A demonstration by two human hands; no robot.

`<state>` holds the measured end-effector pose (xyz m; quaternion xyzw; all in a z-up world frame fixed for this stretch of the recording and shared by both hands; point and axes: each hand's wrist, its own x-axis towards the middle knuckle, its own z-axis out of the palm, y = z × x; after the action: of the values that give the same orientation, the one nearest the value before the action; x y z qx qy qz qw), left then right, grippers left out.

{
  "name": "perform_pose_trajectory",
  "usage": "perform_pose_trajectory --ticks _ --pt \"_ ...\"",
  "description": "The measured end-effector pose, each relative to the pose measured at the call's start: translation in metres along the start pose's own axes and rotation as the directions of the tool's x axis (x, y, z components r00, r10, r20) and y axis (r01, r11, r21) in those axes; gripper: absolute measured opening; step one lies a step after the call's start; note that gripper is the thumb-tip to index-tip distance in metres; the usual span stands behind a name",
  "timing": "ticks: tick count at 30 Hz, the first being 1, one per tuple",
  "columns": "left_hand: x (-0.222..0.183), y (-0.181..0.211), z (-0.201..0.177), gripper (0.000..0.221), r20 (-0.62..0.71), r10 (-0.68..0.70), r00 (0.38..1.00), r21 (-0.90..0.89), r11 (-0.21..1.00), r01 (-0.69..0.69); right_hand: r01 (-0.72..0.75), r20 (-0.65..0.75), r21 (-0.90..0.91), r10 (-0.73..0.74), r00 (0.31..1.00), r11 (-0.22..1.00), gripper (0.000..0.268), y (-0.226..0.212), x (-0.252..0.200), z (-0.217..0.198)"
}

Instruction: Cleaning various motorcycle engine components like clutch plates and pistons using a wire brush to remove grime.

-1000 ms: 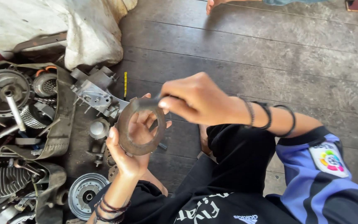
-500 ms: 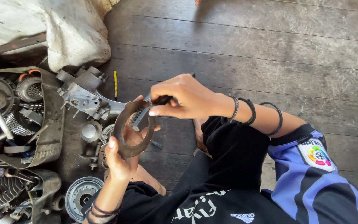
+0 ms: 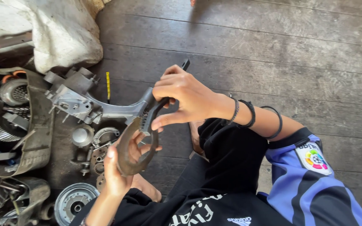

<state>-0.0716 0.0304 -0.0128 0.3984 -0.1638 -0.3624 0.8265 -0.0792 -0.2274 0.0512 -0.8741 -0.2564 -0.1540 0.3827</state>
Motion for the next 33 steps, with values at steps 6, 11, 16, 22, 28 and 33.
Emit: perform_pose_trajectory --ticks 6,11,16,22,28,33 --pt "0.006 0.026 0.018 0.109 0.017 -0.157 0.987 0.291 0.946 0.146 0.088 -0.01 -0.083 -0.089 0.996 0.993 0.051 -0.018 0.0 0.005" --pt "0.003 0.026 0.009 0.109 -0.027 -0.12 0.992 0.449 0.885 0.119 0.122 0.041 -0.132 -0.118 0.992 0.984 0.056 -0.008 0.002 0.014" --pt "-0.004 0.026 0.001 0.099 -0.028 -0.075 0.997 0.455 0.887 0.08 0.123 0.038 -0.274 -0.117 0.992 0.954 0.061 -0.012 0.006 0.023" --pt "-0.009 0.032 0.003 0.097 0.05 -0.025 0.998 0.508 0.861 -0.004 0.141 0.064 -0.199 -0.131 0.989 0.97 0.053 -0.015 0.012 0.033" --pt "-0.013 0.035 0.006 0.097 0.047 0.043 0.998 0.512 0.857 -0.061 0.212 0.058 -0.119 -0.206 0.977 0.97 0.051 -0.035 0.018 0.03" --pt "-0.016 0.033 0.008 0.105 -0.003 0.073 0.997 0.528 0.847 -0.06 0.138 -0.014 -0.037 -0.139 0.99 0.99 0.062 -0.013 0.021 0.025"
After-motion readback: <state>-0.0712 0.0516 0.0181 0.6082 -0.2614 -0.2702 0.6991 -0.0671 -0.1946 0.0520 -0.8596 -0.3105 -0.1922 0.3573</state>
